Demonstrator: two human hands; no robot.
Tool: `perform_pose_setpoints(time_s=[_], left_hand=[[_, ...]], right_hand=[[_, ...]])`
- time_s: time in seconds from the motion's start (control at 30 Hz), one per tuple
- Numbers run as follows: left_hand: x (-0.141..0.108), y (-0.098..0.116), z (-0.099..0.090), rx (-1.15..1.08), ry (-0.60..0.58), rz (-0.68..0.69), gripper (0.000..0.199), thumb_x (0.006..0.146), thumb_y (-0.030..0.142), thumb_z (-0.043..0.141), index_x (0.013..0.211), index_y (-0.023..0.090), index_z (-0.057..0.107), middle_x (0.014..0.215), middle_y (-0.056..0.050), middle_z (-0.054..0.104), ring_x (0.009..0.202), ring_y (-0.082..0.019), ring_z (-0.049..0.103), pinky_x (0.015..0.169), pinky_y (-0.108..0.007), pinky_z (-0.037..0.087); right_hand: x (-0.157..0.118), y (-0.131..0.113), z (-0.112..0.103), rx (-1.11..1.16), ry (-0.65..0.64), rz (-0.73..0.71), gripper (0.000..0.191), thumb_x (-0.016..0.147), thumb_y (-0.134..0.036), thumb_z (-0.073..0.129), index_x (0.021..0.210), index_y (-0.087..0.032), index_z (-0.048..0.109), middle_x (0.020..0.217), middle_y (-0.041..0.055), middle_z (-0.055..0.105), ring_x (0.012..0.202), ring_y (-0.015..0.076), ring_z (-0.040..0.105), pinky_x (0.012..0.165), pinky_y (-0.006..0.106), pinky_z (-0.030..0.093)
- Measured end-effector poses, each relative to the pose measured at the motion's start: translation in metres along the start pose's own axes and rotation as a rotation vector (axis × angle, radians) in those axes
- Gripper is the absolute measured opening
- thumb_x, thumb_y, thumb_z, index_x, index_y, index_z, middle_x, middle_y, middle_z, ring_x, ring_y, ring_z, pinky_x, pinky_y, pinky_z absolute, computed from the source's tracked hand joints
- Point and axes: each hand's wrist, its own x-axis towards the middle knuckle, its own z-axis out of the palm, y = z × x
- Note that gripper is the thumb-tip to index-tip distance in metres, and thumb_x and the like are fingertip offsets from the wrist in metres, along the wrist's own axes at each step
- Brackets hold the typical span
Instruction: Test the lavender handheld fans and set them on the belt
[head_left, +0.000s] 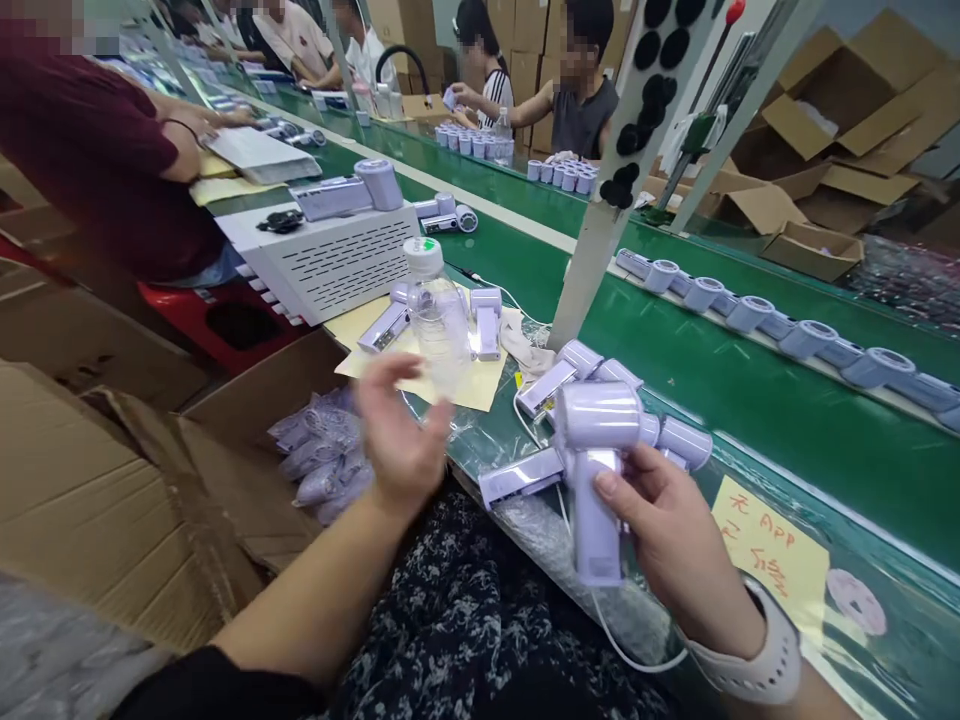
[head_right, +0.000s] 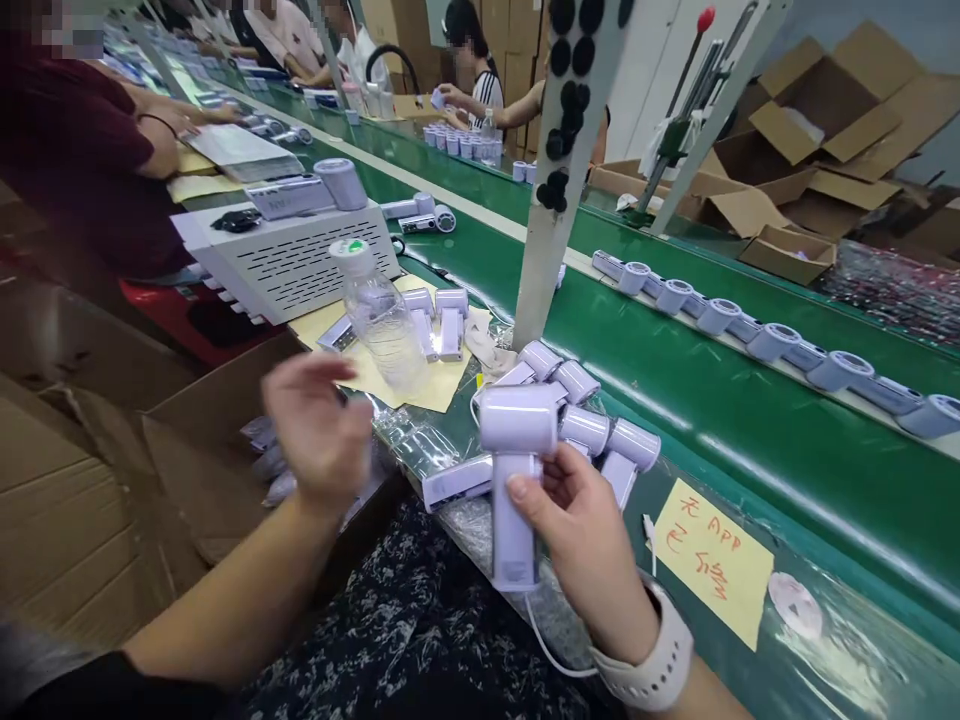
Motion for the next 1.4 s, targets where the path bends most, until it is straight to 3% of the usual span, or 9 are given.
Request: perform_pose_setpoints(time_s=[0.1, 0.2, 0.27, 0.43, 0.6, 0.77, 1.0, 1.17, 1.4], left_hand=[[-0.047, 0.024, 0.000, -0.482, -0.730, -0.367, 0.071, 0.088, 0.075, 0.048, 0.141, 0.027, 0.047, 0.125, -0.015, 0.065, 0.116, -0.035, 0.064, 0.095, -0.053, 0.057], [-0.069, 0.023, -0.010, -0.758, -0.765, -0.705, 0.068, 0.087, 0.076, 0.054, 0.140, 0.034, 0.046, 0.109, -0.011, 0.071, 0.094, -0.033, 0.071, 0.070, -0.046, 0.061], [-0.069, 0.018, -0.025, -0.840, -0.733, -0.798, 0.070, 0.083, 0.071, 0.065, 0.137, 0.033, 0.043, 0.092, -0.007, 0.071, 0.072, -0.026, 0.072, 0.057, -0.036, 0.057], [-0.058, 0.024, -0.050, -0.942, -0.886, -0.877, 0.084, 0.084, 0.066, 0.070, 0.143, 0.026, 0.027, 0.076, 0.000, 0.066, 0.048, -0.016, 0.063, 0.042, -0.023, 0.047], [-0.055, 0.038, -0.037, -0.893, -0.907, -0.893, 0.073, 0.081, 0.065, 0.074, 0.128, 0.022, 0.040, 0.090, -0.003, 0.062, 0.055, -0.010, 0.058, 0.046, -0.021, 0.046], [-0.051, 0.041, -0.030, -0.839, -0.929, -0.814, 0.071, 0.082, 0.066, 0.072, 0.128, 0.021, 0.043, 0.089, -0.002, 0.061, 0.069, -0.014, 0.058, 0.058, -0.026, 0.051], [-0.050, 0.040, -0.009, -0.646, -1.073, -0.423, 0.074, 0.088, 0.066, 0.064, 0.143, 0.020, 0.042, 0.119, -0.011, 0.064, 0.117, -0.032, 0.061, 0.100, -0.049, 0.053], [-0.056, 0.057, 0.004, -0.580, -1.218, -0.160, 0.079, 0.094, 0.053, 0.058, 0.154, 0.013, 0.026, 0.150, -0.023, 0.049, 0.138, -0.037, 0.050, 0.117, -0.055, 0.040], [-0.065, 0.065, 0.011, -0.481, -1.167, -0.147, 0.063, 0.094, 0.045, 0.056, 0.144, 0.012, 0.037, 0.139, -0.021, 0.058, 0.125, -0.033, 0.058, 0.115, -0.052, 0.042]], right_hand=[[0.018, -0.011, 0.035, -0.201, -0.223, -0.210, 0.030, 0.087, -0.049, 0.077, 0.106, -0.025, 0.077, 0.102, 0.0062, 0.076, 0.094, 0.0255, 0.069, 0.084, 0.037, 0.056], [0.057, -0.022, 0.051, -0.606, -0.388, -0.489, 0.018, 0.096, -0.037, 0.065, 0.096, -0.026, 0.080, 0.104, 0.0067, 0.072, 0.098, 0.0257, 0.066, 0.089, 0.041, 0.053], [0.095, -0.026, 0.050, -0.881, -0.183, -0.644, 0.016, 0.094, -0.026, 0.066, 0.084, -0.023, 0.079, 0.100, 0.0075, 0.070, 0.100, 0.0259, 0.064, 0.094, 0.044, 0.050], [0.180, -0.008, 0.040, -0.990, -0.045, -0.658, 0.013, 0.098, -0.023, 0.064, 0.089, -0.017, 0.072, 0.116, 0.0104, 0.068, 0.123, 0.0286, 0.057, 0.110, 0.050, 0.041], [0.199, 0.006, 0.041, -1.061, -0.103, -0.622, 0.017, 0.099, -0.034, 0.067, 0.105, -0.019, 0.070, 0.122, 0.0076, 0.068, 0.115, 0.0250, 0.063, 0.101, 0.047, 0.052], [0.151, -0.034, 0.021, -1.073, -0.109, -0.573, 0.026, 0.086, -0.025, 0.072, 0.062, -0.020, 0.064, 0.098, 0.0109, 0.070, 0.107, 0.0324, 0.062, 0.103, 0.053, 0.043], [0.012, -0.053, -0.016, -0.734, -0.168, -0.472, 0.018, 0.094, -0.044, 0.067, 0.087, -0.028, 0.068, 0.134, 0.0071, 0.065, 0.118, 0.0316, 0.063, 0.093, 0.044, 0.052], [-0.003, -0.016, -0.022, -0.290, -0.167, -0.236, 0.066, 0.090, -0.053, 0.075, 0.147, -0.036, 0.048, 0.141, 0.0081, 0.063, 0.116, 0.0300, 0.066, 0.084, 0.039, 0.058], [-0.011, -0.012, -0.008, -0.177, 0.036, -0.285, 0.045, 0.084, -0.053, 0.081, 0.119, -0.029, 0.067, 0.092, 0.0010, 0.072, 0.077, 0.0198, 0.066, 0.069, 0.030, 0.056]])
